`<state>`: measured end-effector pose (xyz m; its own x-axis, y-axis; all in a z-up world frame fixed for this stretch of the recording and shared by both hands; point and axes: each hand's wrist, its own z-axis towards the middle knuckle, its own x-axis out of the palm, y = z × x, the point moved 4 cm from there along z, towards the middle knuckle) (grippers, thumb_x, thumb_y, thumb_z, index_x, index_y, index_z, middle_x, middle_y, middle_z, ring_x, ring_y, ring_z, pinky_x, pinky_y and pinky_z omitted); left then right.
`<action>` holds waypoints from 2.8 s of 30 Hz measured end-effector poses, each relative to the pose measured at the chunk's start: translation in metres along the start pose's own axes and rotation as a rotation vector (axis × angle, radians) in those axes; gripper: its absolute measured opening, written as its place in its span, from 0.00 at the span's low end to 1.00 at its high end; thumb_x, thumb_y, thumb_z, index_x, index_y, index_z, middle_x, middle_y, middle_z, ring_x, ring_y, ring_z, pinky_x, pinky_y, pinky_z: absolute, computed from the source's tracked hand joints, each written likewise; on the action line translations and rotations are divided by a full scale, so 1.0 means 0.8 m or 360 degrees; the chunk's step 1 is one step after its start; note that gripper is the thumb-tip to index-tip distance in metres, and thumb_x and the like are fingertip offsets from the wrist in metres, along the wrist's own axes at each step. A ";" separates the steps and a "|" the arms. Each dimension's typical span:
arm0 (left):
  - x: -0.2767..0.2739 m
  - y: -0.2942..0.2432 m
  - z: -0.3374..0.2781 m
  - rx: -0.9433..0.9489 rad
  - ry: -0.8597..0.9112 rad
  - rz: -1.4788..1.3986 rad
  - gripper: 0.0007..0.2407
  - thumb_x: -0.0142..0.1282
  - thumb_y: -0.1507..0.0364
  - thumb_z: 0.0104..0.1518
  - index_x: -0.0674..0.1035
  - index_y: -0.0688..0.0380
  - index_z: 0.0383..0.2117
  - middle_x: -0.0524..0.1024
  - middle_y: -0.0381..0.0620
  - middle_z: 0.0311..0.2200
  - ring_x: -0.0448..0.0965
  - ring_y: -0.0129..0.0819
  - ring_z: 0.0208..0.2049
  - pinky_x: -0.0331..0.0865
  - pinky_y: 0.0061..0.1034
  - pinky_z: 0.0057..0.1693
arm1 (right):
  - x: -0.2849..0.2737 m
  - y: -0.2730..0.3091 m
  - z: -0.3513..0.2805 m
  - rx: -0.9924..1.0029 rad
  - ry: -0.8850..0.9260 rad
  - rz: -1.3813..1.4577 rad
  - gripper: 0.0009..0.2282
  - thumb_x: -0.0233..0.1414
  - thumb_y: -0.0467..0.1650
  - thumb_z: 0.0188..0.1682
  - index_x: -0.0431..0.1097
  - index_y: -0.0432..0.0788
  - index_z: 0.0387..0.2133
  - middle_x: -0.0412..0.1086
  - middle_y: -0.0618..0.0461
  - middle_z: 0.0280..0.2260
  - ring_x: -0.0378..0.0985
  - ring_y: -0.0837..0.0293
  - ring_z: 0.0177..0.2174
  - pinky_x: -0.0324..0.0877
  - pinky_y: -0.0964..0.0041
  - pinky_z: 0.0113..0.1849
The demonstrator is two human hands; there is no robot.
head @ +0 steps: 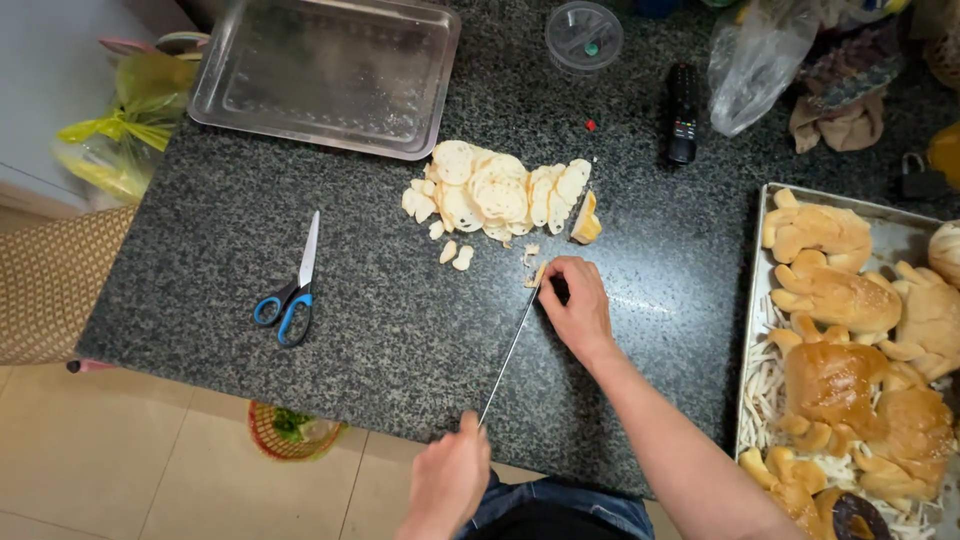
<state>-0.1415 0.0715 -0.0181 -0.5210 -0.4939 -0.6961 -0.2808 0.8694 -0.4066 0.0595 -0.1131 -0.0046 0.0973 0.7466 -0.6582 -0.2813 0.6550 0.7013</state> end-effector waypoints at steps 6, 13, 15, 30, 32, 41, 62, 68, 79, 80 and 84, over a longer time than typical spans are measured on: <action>0.000 0.026 -0.008 0.0087 -0.0195 0.0106 0.17 0.43 0.61 0.64 0.68 0.56 0.54 0.82 0.52 0.23 0.83 0.56 0.25 0.75 0.50 0.33 | 0.002 -0.008 -0.001 0.0129 -0.0022 0.0058 0.06 0.55 0.28 0.48 0.68 0.40 0.36 0.70 0.51 0.36 0.72 0.53 0.37 0.68 0.61 0.42; -0.039 0.028 0.004 0.0138 -0.0345 0.0005 0.09 0.45 0.59 0.64 0.72 0.46 0.40 0.82 0.53 0.24 0.82 0.59 0.27 0.74 0.53 0.36 | 0.008 -0.034 -0.012 0.0555 0.0006 0.0372 0.10 0.55 0.26 0.47 0.67 0.41 0.42 0.69 0.54 0.31 0.70 0.61 0.28 0.70 0.68 0.33; -0.057 0.026 0.010 0.0091 -0.0289 -0.0044 0.14 0.40 0.57 0.65 0.70 0.49 0.46 0.83 0.54 0.26 0.82 0.60 0.30 0.73 0.51 0.38 | 0.007 -0.025 -0.006 0.0380 0.0039 0.0294 0.10 0.56 0.27 0.47 0.67 0.40 0.41 0.71 0.53 0.33 0.72 0.60 0.31 0.70 0.67 0.36; -0.105 0.012 0.051 0.0137 -0.0382 -0.0073 0.10 0.43 0.59 0.64 0.71 0.48 0.38 0.83 0.52 0.25 0.83 0.58 0.30 0.73 0.51 0.39 | 0.031 -0.005 0.032 0.0402 0.0389 -0.0256 0.12 0.54 0.28 0.41 0.69 0.48 0.39 0.68 0.50 0.44 0.77 0.40 0.36 0.74 0.48 0.39; -0.108 0.013 0.059 0.0125 -0.0367 -0.0073 0.10 0.43 0.59 0.64 0.72 0.47 0.39 0.83 0.52 0.25 0.83 0.57 0.30 0.73 0.51 0.39 | 0.029 -0.013 0.037 0.0477 0.0362 -0.0187 0.11 0.54 0.29 0.40 0.71 0.48 0.38 0.69 0.51 0.41 0.77 0.44 0.36 0.74 0.52 0.40; -0.142 -0.013 0.076 0.0162 -0.0325 -0.0105 0.09 0.40 0.60 0.66 0.71 0.47 0.40 0.83 0.48 0.25 0.84 0.52 0.28 0.73 0.48 0.39 | -0.011 0.013 0.124 0.0706 0.0207 0.0212 0.13 0.56 0.31 0.46 0.73 0.42 0.45 0.76 0.51 0.42 0.79 0.58 0.34 0.77 0.65 0.37; -0.119 -0.101 0.121 0.0319 -0.0078 -0.0016 0.12 0.38 0.63 0.69 0.71 0.58 0.45 0.78 0.48 0.25 0.80 0.49 0.26 0.77 0.45 0.37 | -0.047 -0.081 0.064 0.0364 0.0054 0.0067 0.16 0.56 0.27 0.45 0.68 0.41 0.48 0.73 0.50 0.45 0.79 0.54 0.41 0.73 0.62 0.43; -0.111 -0.121 0.124 0.0324 -0.0047 -0.0006 0.13 0.39 0.62 0.67 0.72 0.58 0.45 0.82 0.57 0.32 0.82 0.60 0.34 0.73 0.52 0.44 | -0.053 -0.062 0.068 0.0243 0.0041 -0.0075 0.11 0.54 0.27 0.46 0.69 0.43 0.42 0.71 0.52 0.40 0.75 0.52 0.39 0.70 0.62 0.42; -0.132 -0.145 0.111 0.0332 -0.0145 -0.0064 0.12 0.39 0.65 0.68 0.73 0.59 0.42 0.81 0.55 0.24 0.83 0.57 0.26 0.76 0.50 0.38 | -0.056 -0.067 0.082 0.0408 0.0172 -0.0012 0.13 0.58 0.28 0.45 0.69 0.44 0.44 0.69 0.55 0.42 0.74 0.59 0.33 0.72 0.66 0.37; -0.133 -0.150 0.109 0.0348 -0.0187 -0.0055 0.12 0.39 0.64 0.68 0.73 0.60 0.41 0.82 0.56 0.25 0.83 0.59 0.26 0.75 0.51 0.38 | -0.055 -0.070 0.083 0.0373 0.0166 0.0016 0.14 0.58 0.28 0.45 0.69 0.44 0.45 0.70 0.55 0.42 0.75 0.59 0.34 0.72 0.67 0.37; -0.126 -0.156 0.110 0.0366 -0.0223 -0.0055 0.12 0.40 0.65 0.67 0.71 0.63 0.36 0.81 0.58 0.24 0.82 0.62 0.25 0.75 0.53 0.36 | -0.057 -0.063 0.084 0.0345 0.0184 -0.0008 0.13 0.58 0.28 0.46 0.70 0.46 0.45 0.70 0.56 0.42 0.74 0.59 0.33 0.72 0.67 0.36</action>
<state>0.0166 0.0114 0.0509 -0.3935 -0.5344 -0.7481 -0.0975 0.8334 -0.5440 0.1336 -0.1727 0.0085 -0.0151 0.7329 -0.6802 -0.0685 0.6779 0.7319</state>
